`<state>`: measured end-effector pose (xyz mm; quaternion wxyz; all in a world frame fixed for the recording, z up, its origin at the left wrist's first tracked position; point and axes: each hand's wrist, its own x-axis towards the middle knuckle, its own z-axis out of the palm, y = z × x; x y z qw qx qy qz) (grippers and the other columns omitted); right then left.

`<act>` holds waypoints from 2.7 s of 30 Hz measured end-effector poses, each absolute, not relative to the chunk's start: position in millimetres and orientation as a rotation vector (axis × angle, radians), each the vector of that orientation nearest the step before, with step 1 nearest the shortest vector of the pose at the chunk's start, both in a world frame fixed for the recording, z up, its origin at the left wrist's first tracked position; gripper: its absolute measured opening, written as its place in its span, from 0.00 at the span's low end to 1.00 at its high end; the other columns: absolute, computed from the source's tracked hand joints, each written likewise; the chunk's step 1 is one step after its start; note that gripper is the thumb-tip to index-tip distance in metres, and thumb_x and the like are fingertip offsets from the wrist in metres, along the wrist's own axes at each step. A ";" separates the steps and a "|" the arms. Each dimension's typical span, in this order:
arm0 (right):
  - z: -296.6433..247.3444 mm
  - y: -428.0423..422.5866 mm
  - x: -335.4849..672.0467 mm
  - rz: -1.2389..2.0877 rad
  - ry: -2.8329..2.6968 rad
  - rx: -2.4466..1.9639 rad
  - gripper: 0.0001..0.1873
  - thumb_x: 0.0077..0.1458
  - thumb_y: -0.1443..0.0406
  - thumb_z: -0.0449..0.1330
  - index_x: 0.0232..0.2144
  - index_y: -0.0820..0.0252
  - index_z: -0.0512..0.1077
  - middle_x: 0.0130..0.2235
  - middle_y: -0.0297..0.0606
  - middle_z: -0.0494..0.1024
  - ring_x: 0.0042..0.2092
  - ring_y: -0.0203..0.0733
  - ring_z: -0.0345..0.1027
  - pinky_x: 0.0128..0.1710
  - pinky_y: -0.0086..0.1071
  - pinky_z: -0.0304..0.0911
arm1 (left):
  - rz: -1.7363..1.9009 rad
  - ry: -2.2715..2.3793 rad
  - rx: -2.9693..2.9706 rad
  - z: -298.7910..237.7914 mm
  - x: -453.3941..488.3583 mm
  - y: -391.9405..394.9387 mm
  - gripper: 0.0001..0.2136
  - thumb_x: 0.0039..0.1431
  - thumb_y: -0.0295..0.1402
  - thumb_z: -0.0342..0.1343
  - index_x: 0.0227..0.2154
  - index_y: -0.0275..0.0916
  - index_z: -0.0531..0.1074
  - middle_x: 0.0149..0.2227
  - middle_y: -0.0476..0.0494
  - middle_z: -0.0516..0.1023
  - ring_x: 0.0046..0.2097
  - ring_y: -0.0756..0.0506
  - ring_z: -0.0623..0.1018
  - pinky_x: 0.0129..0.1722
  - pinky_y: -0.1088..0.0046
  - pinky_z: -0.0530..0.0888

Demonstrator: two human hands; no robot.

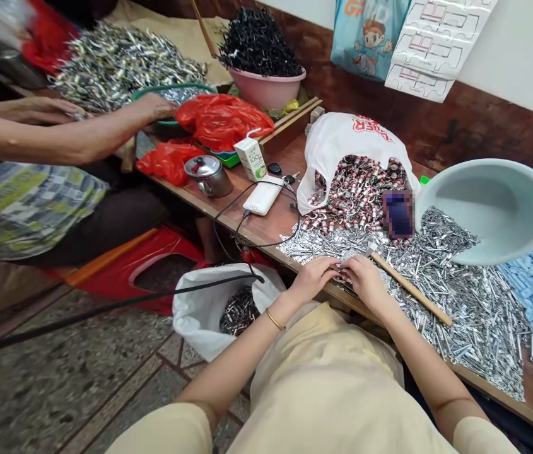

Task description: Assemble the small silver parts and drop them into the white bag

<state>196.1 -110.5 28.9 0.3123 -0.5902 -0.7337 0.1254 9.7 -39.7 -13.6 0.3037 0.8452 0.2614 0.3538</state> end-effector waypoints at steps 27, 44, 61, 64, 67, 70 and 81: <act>31.8 -147.4 198.0 0.315 -1.694 -1.488 0.10 0.66 0.65 0.54 0.42 0.55 0.75 0.41 0.42 0.79 0.45 0.46 0.72 0.48 0.41 0.69 | 0.918 0.727 2.208 23.4 20.6 -62.9 0.08 0.63 0.30 0.57 0.36 0.40 0.82 0.34 0.43 0.83 0.37 0.45 0.79 0.40 0.67 0.75; 38.6 -155.3 179.2 0.624 -1.210 -1.388 0.06 0.59 0.60 0.63 0.35 0.54 0.79 0.35 0.37 0.78 0.39 0.42 0.72 0.41 0.36 0.70 | 1.023 0.700 1.755 38.0 24.2 -75.1 0.10 0.64 0.39 0.57 0.34 0.41 0.80 0.35 0.43 0.81 0.38 0.45 0.79 0.38 0.69 0.78; 17.0 -173.3 394.1 0.084 -1.553 -2.398 0.11 0.54 0.71 0.54 0.27 0.60 0.75 0.34 0.46 0.79 0.41 0.48 0.68 0.46 0.40 0.60 | 0.682 1.050 1.457 -17.3 -6.7 -14.6 0.17 0.45 0.47 0.65 0.27 0.37 0.79 0.25 0.45 0.81 0.26 0.47 0.77 0.26 0.73 0.74; 15.1 -178.0 381.0 0.012 -1.431 -2.279 0.12 0.57 0.64 0.52 0.32 0.60 0.75 0.37 0.49 0.79 0.41 0.51 0.69 0.44 0.43 0.62 | 0.607 1.015 1.457 -14.6 -10.3 -14.8 0.14 0.48 0.43 0.64 0.26 0.36 0.78 0.24 0.46 0.80 0.25 0.48 0.76 0.26 0.74 0.73; 23.4 -174.1 338.0 0.168 -1.321 -2.025 0.14 0.61 0.59 0.53 0.40 0.59 0.75 0.40 0.47 0.80 0.41 0.49 0.72 0.44 0.43 0.66 | 0.572 1.077 1.421 -15.9 -13.1 -13.4 0.11 0.48 0.40 0.64 0.27 0.36 0.79 0.25 0.45 0.80 0.25 0.48 0.77 0.26 0.75 0.73; 33.6 -157.0 272.3 0.615 -1.396 -1.709 0.16 0.62 0.57 0.56 0.48 0.54 0.74 0.45 0.43 0.80 0.44 0.47 0.74 0.45 0.40 0.70 | 0.528 1.107 1.422 -19.0 -12.6 -11.7 0.10 0.50 0.38 0.64 0.27 0.36 0.79 0.25 0.45 0.81 0.26 0.48 0.77 0.26 0.75 0.73; 35.0 -66.8 178.8 0.895 -1.785 -1.580 0.10 0.60 0.64 0.57 0.33 0.56 0.79 0.36 0.38 0.82 0.38 0.44 0.74 0.39 0.35 0.64 | 0.487 1.065 1.570 -20.5 -10.3 -3.8 0.08 0.51 0.36 0.62 0.28 0.36 0.81 0.24 0.48 0.79 0.26 0.49 0.76 0.27 0.77 0.71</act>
